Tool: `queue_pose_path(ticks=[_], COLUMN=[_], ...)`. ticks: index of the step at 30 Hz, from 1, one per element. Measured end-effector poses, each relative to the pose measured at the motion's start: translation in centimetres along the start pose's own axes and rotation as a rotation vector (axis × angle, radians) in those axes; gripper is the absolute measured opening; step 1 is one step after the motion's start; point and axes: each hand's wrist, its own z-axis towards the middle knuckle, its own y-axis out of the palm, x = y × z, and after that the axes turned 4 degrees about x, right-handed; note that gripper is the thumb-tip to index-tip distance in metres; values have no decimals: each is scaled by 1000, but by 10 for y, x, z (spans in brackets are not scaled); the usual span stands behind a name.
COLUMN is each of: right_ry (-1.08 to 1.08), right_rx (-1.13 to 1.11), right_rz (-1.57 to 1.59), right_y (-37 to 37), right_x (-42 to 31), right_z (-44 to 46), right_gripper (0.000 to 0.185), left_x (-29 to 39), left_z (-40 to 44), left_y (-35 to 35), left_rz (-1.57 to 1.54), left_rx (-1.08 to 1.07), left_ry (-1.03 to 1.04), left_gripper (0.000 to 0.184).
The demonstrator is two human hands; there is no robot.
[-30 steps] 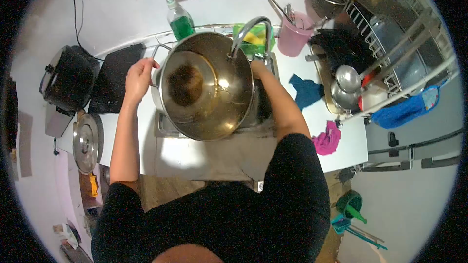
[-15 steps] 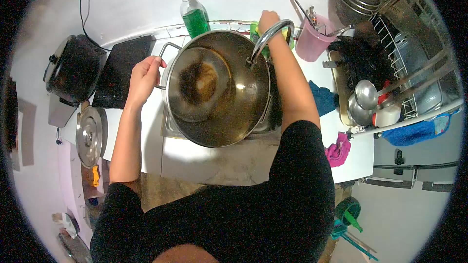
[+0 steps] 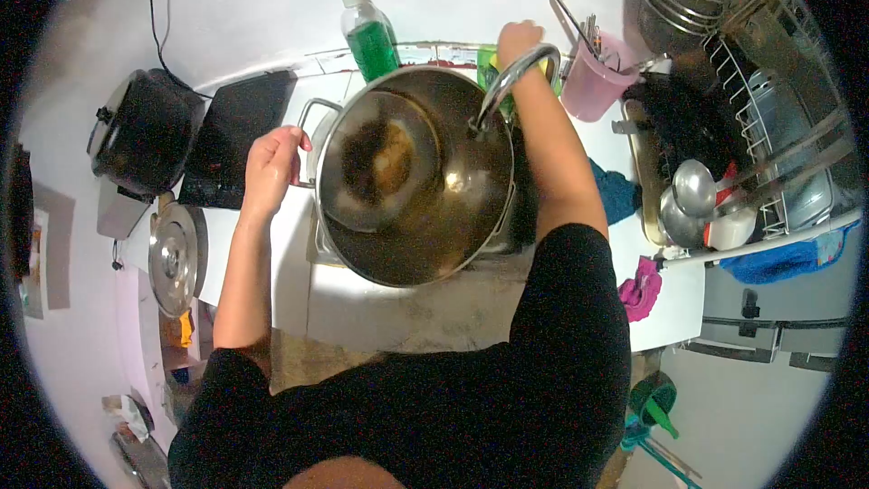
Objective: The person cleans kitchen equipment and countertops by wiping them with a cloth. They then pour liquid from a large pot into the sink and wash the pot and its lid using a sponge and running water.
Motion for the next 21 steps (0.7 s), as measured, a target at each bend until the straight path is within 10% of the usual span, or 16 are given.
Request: queue_pose_path(ticks=[6, 8, 12, 21], right_ry=[382, 185, 91, -144], right_rx=[-128, -176, 471, 540], right_rz=[-171, -307, 89, 751], right_y=[-16, 10, -40, -36], right_x=[0, 15, -13, -44], right_z=[-28, -3, -35, -205], right_gripper=[27, 25, 13, 15], left_x=[2, 1, -2, 12], left_z=[0, -2, 6, 10], left_y=[4, 2, 5, 29], left_rz=[-77, -60, -93, -214], left_rx=[2, 13, 34, -44], left_ry=[-26, -31, -85, -54], left_gripper=[30, 31, 30, 26])
